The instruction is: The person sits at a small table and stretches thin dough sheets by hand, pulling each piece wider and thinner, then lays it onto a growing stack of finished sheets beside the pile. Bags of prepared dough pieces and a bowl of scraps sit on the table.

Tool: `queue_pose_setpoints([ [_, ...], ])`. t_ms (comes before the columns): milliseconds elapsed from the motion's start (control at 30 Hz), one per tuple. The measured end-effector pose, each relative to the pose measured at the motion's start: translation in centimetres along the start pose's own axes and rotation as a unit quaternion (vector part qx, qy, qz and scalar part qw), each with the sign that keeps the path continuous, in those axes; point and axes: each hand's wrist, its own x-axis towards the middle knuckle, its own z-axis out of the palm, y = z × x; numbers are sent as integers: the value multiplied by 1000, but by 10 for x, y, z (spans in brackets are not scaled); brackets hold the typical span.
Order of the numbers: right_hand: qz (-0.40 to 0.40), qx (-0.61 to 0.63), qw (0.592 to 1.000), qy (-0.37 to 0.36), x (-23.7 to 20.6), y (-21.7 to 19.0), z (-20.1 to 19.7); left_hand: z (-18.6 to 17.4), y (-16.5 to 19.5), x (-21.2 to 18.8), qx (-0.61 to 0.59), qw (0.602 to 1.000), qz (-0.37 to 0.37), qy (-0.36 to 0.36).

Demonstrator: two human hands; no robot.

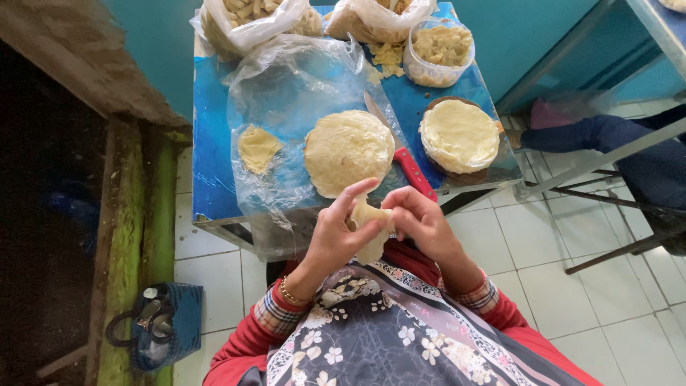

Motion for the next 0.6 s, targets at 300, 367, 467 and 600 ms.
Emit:
queue_pose_setpoints([
  [300, -18, -79, 997, 5, -5, 11, -10, -7, 1, 0, -33, 999, -34, -4],
  [367, 24, 11, 1000, -11, -6, 13, -22, -14, 1, 1, -92, 993, -33, -59],
  [467, 42, 49, 998, -14, -4, 11, -29, -20, 1, 5, -168, 976, -85, -109],
  [600, 4, -11, 1000, -19, -1, 3, -18, -16, -1, 4, -121, 988, -71, -67],
])
